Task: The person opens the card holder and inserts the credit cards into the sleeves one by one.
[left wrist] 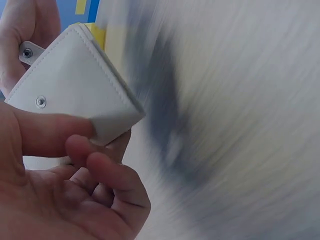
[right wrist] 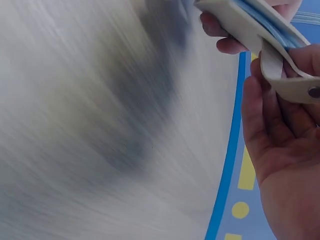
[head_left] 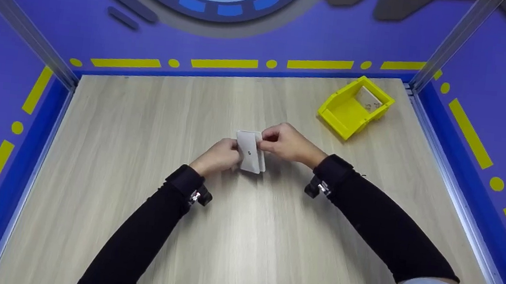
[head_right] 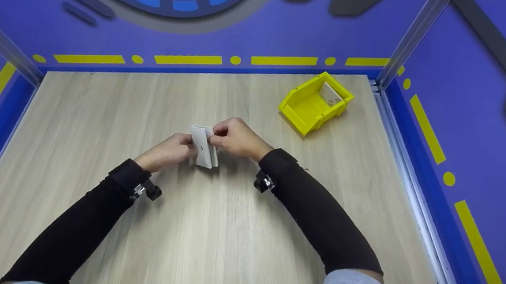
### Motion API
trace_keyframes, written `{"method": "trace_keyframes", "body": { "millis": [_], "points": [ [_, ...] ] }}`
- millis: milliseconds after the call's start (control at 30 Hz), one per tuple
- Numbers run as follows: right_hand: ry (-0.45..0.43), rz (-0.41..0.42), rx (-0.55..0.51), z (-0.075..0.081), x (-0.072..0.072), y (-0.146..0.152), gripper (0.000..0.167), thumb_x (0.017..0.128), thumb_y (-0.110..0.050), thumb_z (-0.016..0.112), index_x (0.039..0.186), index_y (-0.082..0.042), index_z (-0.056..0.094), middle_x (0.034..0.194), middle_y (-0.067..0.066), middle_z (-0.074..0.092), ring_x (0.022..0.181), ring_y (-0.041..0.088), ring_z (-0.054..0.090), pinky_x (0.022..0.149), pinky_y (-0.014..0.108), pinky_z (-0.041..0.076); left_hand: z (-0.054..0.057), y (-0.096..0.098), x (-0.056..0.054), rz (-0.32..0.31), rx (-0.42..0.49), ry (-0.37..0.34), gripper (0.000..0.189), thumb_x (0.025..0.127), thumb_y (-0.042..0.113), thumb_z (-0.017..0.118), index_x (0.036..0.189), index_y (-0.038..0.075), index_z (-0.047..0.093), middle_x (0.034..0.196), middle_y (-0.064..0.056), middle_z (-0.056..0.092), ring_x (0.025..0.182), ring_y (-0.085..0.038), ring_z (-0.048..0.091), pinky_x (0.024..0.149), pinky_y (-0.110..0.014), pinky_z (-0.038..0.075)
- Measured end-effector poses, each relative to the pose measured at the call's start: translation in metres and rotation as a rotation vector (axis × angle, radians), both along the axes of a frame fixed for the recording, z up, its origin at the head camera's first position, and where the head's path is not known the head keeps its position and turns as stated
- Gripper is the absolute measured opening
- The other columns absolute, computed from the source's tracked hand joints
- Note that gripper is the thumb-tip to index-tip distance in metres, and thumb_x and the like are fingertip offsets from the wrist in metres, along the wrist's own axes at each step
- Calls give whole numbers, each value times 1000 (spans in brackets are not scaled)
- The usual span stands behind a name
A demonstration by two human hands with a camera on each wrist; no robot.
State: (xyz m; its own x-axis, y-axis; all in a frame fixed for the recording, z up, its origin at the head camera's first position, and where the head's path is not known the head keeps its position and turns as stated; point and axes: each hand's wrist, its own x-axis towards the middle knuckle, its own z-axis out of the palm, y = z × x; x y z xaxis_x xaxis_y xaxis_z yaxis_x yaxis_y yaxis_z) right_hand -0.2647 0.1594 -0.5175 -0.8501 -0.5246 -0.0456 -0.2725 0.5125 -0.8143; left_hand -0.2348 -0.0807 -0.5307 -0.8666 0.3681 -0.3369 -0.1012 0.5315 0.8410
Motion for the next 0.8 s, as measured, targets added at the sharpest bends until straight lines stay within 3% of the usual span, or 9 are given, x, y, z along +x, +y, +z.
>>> {"method": "trace_keyframes", "body": {
  "millis": [233, 367, 533, 800],
  "points": [
    [50, -58, 15, 3, 1, -5, 25, 96, -19, 72, 73, -18, 60, 70, -8, 54, 66, 12, 48, 61, 25, 35, 0, 0, -1, -15, -73, 71, 30, 101, 12, 55, 122, -1, 73, 81, 1, 60, 66, -12, 55, 63, -26, 45],
    [74, -93, 21, 0, 1, -5, 28, 94, -18, 72, 71, -19, 55, 68, -7, 51, 65, 12, 47, 61, 25, 33, 1, 1, 0, 5, -90, 74, 35, 106, 17, 55, 131, 0, 72, 88, -1, 63, 70, -12, 58, 66, -27, 47],
    [45, -161, 33, -2, 2, -7, 21, 91, -19, 73, 74, -16, 61, 72, -5, 54, 68, 14, 50, 61, 26, 35, 4, 1, 2, 32, -66, 23, 38, 109, 22, 55, 138, 3, 70, 97, -7, 68, 73, -12, 60, 66, -27, 48],
    [8, -237, 60, -1, 4, -10, 14, 91, -22, 74, 82, -13, 68, 77, -2, 58, 72, 17, 52, 65, 29, 36, 7, 2, 3, 41, -70, 45, 32, 108, 23, 56, 130, 6, 73, 90, 0, 64, 73, -12, 58, 65, -27, 47]
  ]
}}
